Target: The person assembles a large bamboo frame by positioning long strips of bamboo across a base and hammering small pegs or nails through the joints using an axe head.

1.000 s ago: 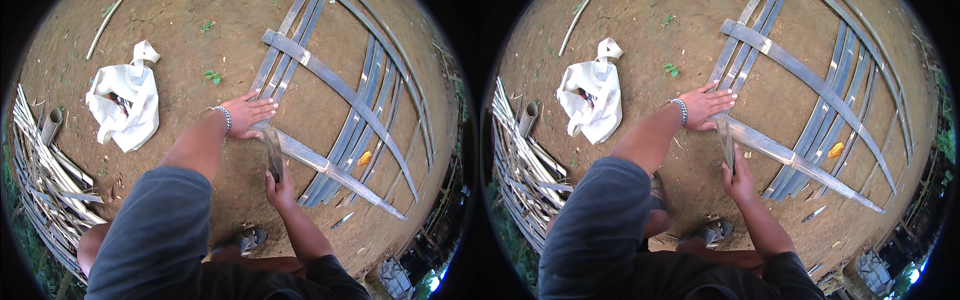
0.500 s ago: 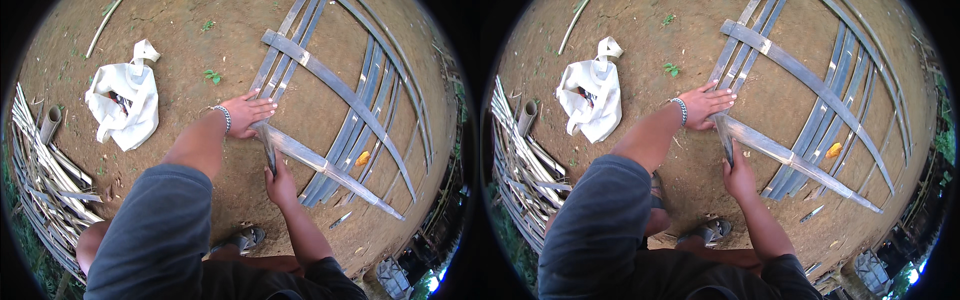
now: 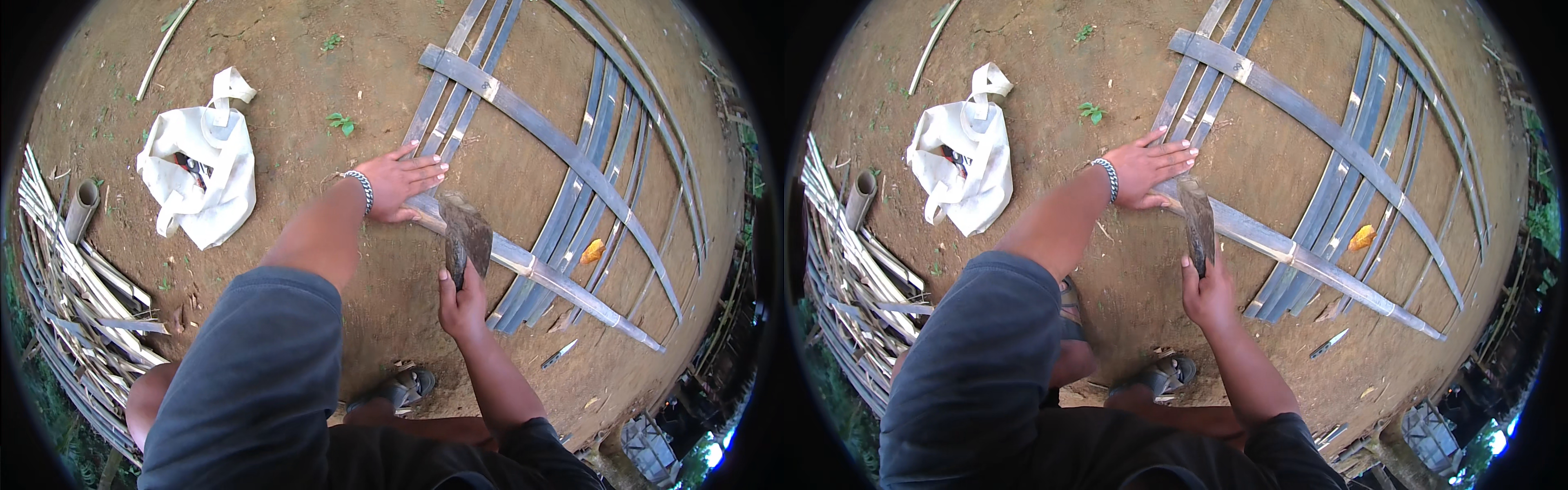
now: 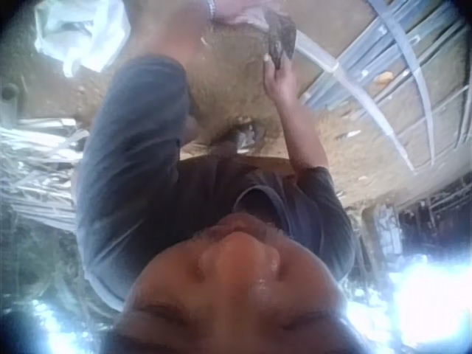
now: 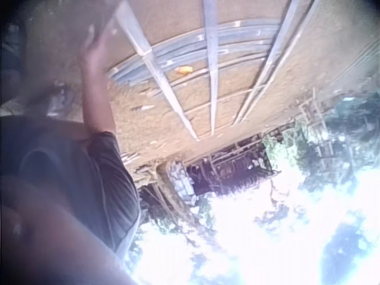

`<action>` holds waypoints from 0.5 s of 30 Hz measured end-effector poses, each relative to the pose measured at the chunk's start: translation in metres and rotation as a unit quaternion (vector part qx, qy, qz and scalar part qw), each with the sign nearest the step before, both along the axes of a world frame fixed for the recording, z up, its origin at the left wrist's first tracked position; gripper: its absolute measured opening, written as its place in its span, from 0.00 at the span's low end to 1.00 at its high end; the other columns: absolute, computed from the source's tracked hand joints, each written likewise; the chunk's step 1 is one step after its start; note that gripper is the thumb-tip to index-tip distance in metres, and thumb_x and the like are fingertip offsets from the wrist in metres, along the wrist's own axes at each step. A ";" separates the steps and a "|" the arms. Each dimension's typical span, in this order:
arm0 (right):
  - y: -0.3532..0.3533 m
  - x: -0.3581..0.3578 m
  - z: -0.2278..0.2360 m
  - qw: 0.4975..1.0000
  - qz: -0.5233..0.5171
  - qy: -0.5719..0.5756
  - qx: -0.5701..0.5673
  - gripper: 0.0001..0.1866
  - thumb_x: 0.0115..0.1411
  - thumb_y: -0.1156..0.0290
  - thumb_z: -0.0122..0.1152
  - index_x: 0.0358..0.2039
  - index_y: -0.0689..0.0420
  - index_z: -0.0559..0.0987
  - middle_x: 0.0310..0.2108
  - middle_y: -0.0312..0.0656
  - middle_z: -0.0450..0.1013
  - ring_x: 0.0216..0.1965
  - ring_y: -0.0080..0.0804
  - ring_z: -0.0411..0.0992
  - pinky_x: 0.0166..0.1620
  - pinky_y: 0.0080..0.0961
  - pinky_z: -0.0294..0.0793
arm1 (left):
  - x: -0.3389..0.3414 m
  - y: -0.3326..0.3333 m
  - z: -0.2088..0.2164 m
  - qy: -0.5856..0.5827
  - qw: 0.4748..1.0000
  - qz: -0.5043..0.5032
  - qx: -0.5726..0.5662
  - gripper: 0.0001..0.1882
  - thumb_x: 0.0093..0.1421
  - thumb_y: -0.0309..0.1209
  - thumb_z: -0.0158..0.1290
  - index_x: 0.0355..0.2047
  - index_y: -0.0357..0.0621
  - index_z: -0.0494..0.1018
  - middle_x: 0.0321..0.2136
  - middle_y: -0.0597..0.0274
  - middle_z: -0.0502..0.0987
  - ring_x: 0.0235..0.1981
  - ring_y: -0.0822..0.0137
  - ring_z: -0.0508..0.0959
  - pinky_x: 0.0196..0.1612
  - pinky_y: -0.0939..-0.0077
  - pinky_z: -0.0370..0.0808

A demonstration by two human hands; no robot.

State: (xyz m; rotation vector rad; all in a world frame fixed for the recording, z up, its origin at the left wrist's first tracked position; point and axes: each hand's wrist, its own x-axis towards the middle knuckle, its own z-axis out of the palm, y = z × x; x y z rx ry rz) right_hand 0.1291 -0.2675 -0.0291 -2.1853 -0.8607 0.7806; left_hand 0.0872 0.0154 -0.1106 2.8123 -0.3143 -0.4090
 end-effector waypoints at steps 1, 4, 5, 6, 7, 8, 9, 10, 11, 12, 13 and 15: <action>0.001 -0.003 0.001 1.000 -0.019 0.014 -0.011 0.36 0.69 0.67 0.59 0.74 0.54 0.59 0.53 0.65 0.75 0.52 0.69 0.76 0.53 0.52 0.77 | 0.002 0.002 0.001 -0.004 1.000 0.000 0.006 0.45 0.68 0.61 0.47 0.76 0.48 0.54 0.79 0.66 0.47 0.80 0.69 0.44 0.80 0.53 0.36; 0.017 0.006 0.003 0.994 0.011 0.013 -0.106 0.35 0.70 0.66 0.58 0.74 0.53 0.58 0.54 0.66 0.75 0.51 0.68 0.76 0.53 0.53 0.77 | 0.004 0.004 0.004 0.006 1.000 0.002 0.001 0.45 0.68 0.61 0.47 0.76 0.48 0.53 0.79 0.66 0.47 0.80 0.69 0.44 0.80 0.53 0.36; 0.027 0.016 0.005 0.977 0.016 0.079 -0.196 0.35 0.70 0.66 0.58 0.74 0.52 0.59 0.55 0.67 0.74 0.51 0.68 0.76 0.54 0.53 0.77 | 0.004 0.003 0.005 0.015 1.000 0.004 -0.001 0.45 0.68 0.61 0.47 0.76 0.48 0.53 0.79 0.66 0.47 0.80 0.69 0.44 0.80 0.53 0.35; 0.027 0.020 0.011 0.978 0.013 0.079 -0.195 0.35 0.70 0.66 0.58 0.74 0.52 0.59 0.56 0.67 0.74 0.51 0.68 0.76 0.54 0.53 0.77 | 0.002 0.002 0.006 0.025 1.000 0.005 -0.002 0.46 0.68 0.61 0.47 0.76 0.48 0.53 0.79 0.66 0.47 0.80 0.69 0.44 0.80 0.52 0.35; 0.029 0.023 0.016 0.978 0.010 0.078 -0.194 0.35 0.70 0.66 0.58 0.74 0.52 0.59 0.56 0.67 0.74 0.51 0.68 0.76 0.54 0.53 0.77 | 0.002 0.002 0.006 0.034 0.999 0.006 -0.003 0.46 0.68 0.62 0.47 0.76 0.48 0.53 0.79 0.66 0.47 0.80 0.69 0.44 0.80 0.52 0.35; 0.029 0.025 0.018 0.978 0.007 0.077 -0.192 0.35 0.70 0.66 0.58 0.74 0.52 0.59 0.56 0.66 0.74 0.51 0.69 0.76 0.54 0.53 0.77 | 0.002 0.003 0.006 0.024 1.000 0.006 -0.004 0.46 0.67 0.62 0.48 0.76 0.48 0.53 0.79 0.66 0.47 0.80 0.69 0.44 0.80 0.52 0.35; 0.022 0.024 0.015 0.989 0.005 0.056 -0.136 0.35 0.70 0.66 0.58 0.74 0.52 0.59 0.57 0.66 0.74 0.51 0.69 0.76 0.54 0.54 0.77 | 0.003 0.004 0.005 0.014 1.000 0.005 -0.005 0.46 0.67 0.62 0.48 0.76 0.48 0.54 0.79 0.66 0.47 0.80 0.69 0.44 0.80 0.52 0.35; 0.009 0.020 0.010 0.996 0.005 0.034 -0.077 0.35 0.70 0.66 0.58 0.74 0.52 0.59 0.57 0.66 0.73 0.51 0.69 0.76 0.55 0.54 0.77 | 0.004 0.005 0.004 0.004 1.000 0.006 -0.004 0.46 0.67 0.62 0.48 0.76 0.48 0.54 0.79 0.66 0.48 0.80 0.69 0.44 0.80 0.52 0.35; -0.001 0.015 0.007 1.000 0.004 0.017 -0.024 0.35 0.70 0.65 0.58 0.74 0.52 0.59 0.57 0.65 0.73 0.51 0.69 0.76 0.55 0.54 0.77 | 0.003 0.003 0.005 0.007 1.000 0.008 -0.001 0.46 0.67 0.62 0.48 0.76 0.48 0.54 0.79 0.66 0.48 0.80 0.69 0.44 0.80 0.52 0.35; -0.006 0.011 0.002 1.000 0.013 -0.016 -0.011 0.35 0.70 0.65 0.58 0.74 0.52 0.59 0.58 0.65 0.73 0.51 0.69 0.76 0.55 0.55 0.76 | 0.003 0.001 0.005 0.010 1.000 0.009 0.001 0.46 0.67 0.62 0.49 0.76 0.48 0.54 0.79 0.66 0.48 0.80 0.69 0.44 0.80 0.52 0.35; -0.002 0.008 0.003 0.998 0.022 -0.053 0.006 0.35 0.70 0.65 0.58 0.74 0.51 0.59 0.58 0.65 0.73 0.51 0.70 0.76 0.55 0.55 0.76 | 0.005 0.003 0.007 0.008 1.000 0.008 0.008 0.46 0.67 0.62 0.49 0.76 0.48 0.54 0.79 0.66 0.48 0.80 0.69 0.44 0.80 0.53 0.34; 0.008 0.003 0.009 0.996 -0.007 -0.003 -0.086 0.35 0.70 0.65 0.58 0.74 0.51 0.58 0.58 0.65 0.73 0.50 0.70 0.76 0.54 0.55 0.77 | 0.004 0.003 0.005 0.007 1.000 0.013 -0.003 0.47 0.66 0.62 0.49 0.76 0.48 0.54 0.79 0.66 0.49 0.79 0.69 0.45 0.80 0.53 0.34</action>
